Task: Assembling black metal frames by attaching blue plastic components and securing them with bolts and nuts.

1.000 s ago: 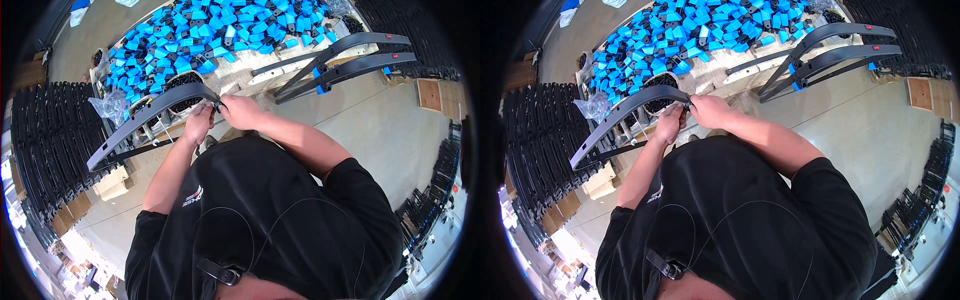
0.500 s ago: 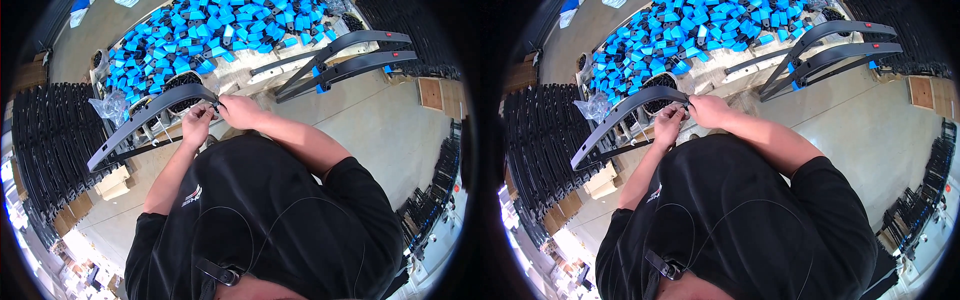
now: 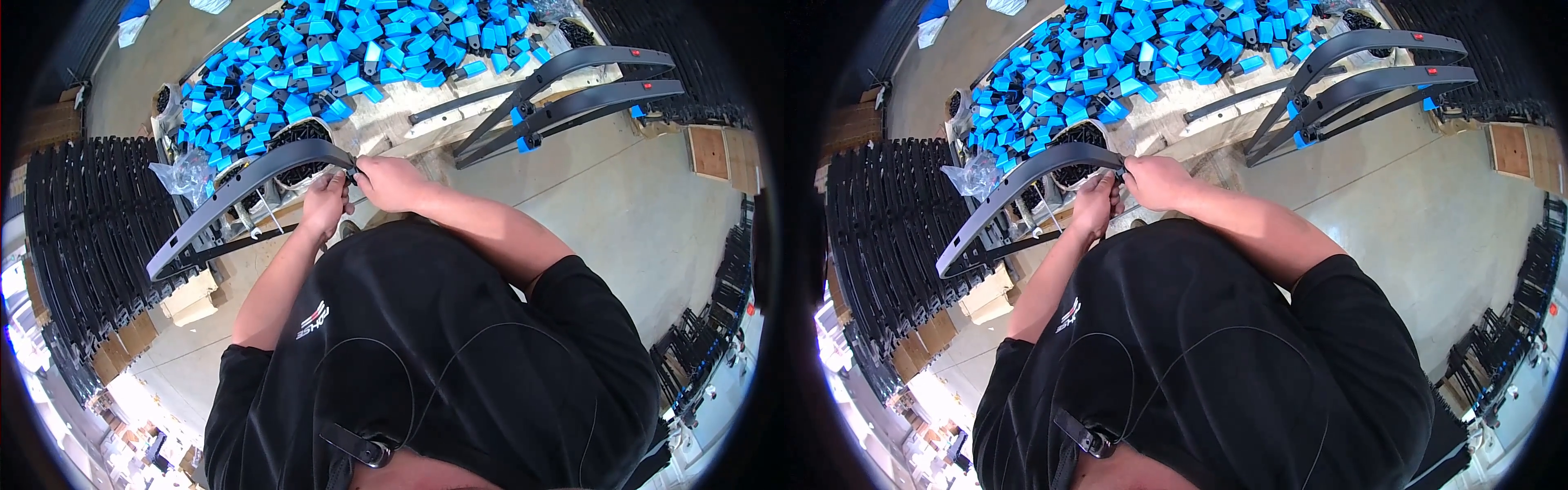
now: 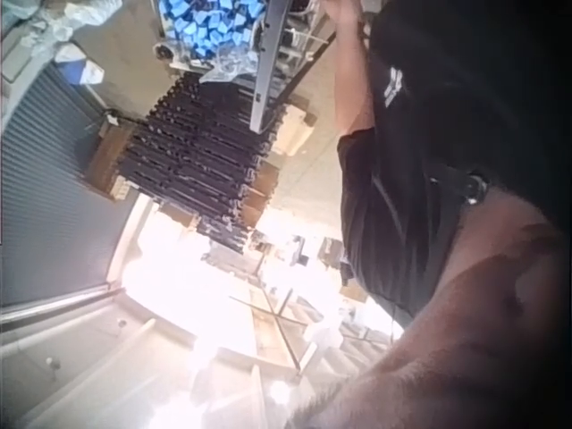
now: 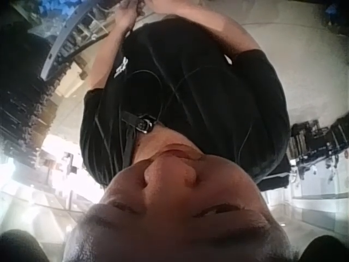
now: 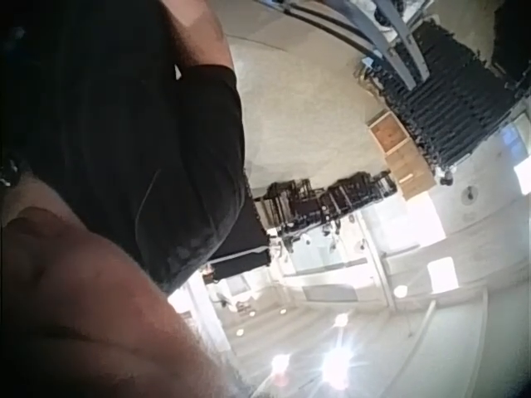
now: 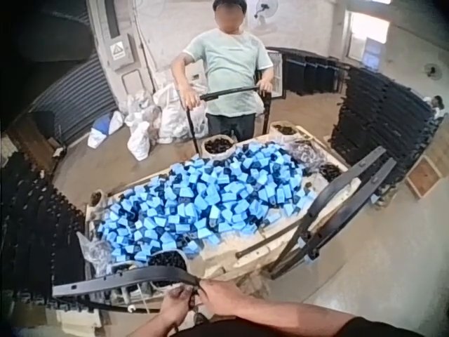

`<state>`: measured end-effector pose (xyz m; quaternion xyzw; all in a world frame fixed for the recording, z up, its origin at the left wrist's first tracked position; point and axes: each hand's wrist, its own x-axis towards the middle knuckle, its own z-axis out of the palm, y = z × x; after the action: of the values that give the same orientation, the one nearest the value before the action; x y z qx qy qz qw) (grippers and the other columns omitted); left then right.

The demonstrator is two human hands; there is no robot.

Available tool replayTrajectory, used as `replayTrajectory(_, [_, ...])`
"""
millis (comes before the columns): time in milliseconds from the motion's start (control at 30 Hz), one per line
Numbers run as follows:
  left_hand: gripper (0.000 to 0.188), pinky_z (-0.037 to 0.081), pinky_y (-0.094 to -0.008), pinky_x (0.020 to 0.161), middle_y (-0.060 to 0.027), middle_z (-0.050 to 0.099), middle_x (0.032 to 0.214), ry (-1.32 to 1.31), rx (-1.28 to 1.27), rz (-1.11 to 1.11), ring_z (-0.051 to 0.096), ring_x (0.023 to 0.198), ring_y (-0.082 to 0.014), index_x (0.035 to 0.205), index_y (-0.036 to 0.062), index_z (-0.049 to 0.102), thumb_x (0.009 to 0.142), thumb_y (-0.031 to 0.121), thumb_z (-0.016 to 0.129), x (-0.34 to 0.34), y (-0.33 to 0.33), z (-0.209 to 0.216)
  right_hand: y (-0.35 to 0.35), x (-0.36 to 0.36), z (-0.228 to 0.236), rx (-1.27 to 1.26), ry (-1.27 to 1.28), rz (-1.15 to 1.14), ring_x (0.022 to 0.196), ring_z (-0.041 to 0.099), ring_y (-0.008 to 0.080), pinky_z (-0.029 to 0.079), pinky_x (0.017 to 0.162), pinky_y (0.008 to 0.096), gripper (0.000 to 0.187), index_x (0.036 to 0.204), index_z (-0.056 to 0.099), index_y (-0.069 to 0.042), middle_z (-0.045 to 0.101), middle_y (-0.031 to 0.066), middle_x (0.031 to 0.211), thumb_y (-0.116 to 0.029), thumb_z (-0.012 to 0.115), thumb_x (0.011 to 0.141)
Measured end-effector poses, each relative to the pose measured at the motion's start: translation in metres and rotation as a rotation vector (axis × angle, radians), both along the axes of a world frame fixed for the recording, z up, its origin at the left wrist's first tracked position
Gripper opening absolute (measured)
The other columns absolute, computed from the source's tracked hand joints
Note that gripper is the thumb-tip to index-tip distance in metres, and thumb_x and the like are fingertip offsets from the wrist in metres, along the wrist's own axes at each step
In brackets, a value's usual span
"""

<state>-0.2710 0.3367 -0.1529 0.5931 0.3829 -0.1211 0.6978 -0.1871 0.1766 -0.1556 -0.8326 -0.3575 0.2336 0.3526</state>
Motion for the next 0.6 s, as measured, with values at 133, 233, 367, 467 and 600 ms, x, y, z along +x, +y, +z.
replayTrajectory(133, [0.037, 0.033, -0.0290, 0.045, 0.0020, 0.039, 0.066, 0.114, -0.258, 0.041, 0.035, 0.051, -0.0101, 0.081, 0.0092, 0.047, 0.109, 0.032, 0.043, 0.004, 0.005, -0.002, 0.000, 0.000, 0.000, -0.002, -0.006, 0.002, 0.086, 0.065, 0.0435, 0.050, 0.075, 0.0539, 0.022, 0.095, 0.059, -0.002, 0.067, 0.0220, 0.087, -0.023, 0.055, 0.097])
replayTrajectory(233, [0.038, 0.026, -0.0285, 0.045, 0.0041, 0.034, 0.064, 0.186, -0.400, 0.006, 0.028, 0.049, -0.0095, 0.077, 0.0130, 0.042, 0.109, 0.034, 0.039, 0.007, 0.013, -0.005, -0.001, 0.001, -0.002, 0.017, -0.020, 0.016, 0.082, 0.067, 0.0427, 0.052, 0.073, 0.0547, 0.024, 0.098, 0.059, 0.001, 0.068, 0.0215, 0.084, -0.022, 0.054, 0.096])
replayTrajectory(367, [0.035, 0.031, -0.0291, 0.048, 0.0032, 0.038, 0.064, 0.171, -0.412, -0.019, 0.033, 0.051, -0.0106, 0.081, 0.0111, 0.047, 0.108, 0.032, 0.041, 0.004, 0.016, -0.011, -0.001, 0.001, -0.003, 0.027, -0.033, 0.014, 0.081, 0.067, 0.0429, 0.052, 0.073, 0.0549, 0.024, 0.098, 0.059, 0.001, 0.068, 0.0213, 0.084, -0.023, 0.054, 0.096])
replayTrajectory(467, [0.025, 0.040, -0.0292, 0.056, 0.0005, 0.047, 0.072, 0.033, -0.260, -0.017, 0.045, 0.061, -0.0119, 0.088, 0.0087, 0.054, 0.106, 0.024, 0.047, 0.000, 0.010, -0.008, -0.001, 0.001, -0.001, 0.020, -0.037, 0.024, 0.080, 0.067, 0.0430, 0.052, 0.073, 0.0551, 0.024, 0.097, 0.059, 0.000, 0.069, 0.0215, 0.084, -0.023, 0.054, 0.096])
replayTrajectory(600, [0.005, 0.049, -0.0293, 0.075, -0.0036, 0.059, 0.088, -0.160, -0.152, -0.104, 0.057, 0.083, -0.0149, 0.095, 0.0067, 0.060, 0.099, 0.008, 0.057, 0.000, 0.016, 0.003, -0.001, 0.000, 0.000, 0.010, -0.014, 0.004, 0.087, 0.065, 0.0438, 0.051, 0.076, 0.0542, 0.022, 0.096, 0.058, 0.000, 0.067, 0.0224, 0.088, -0.023, 0.056, 0.097])
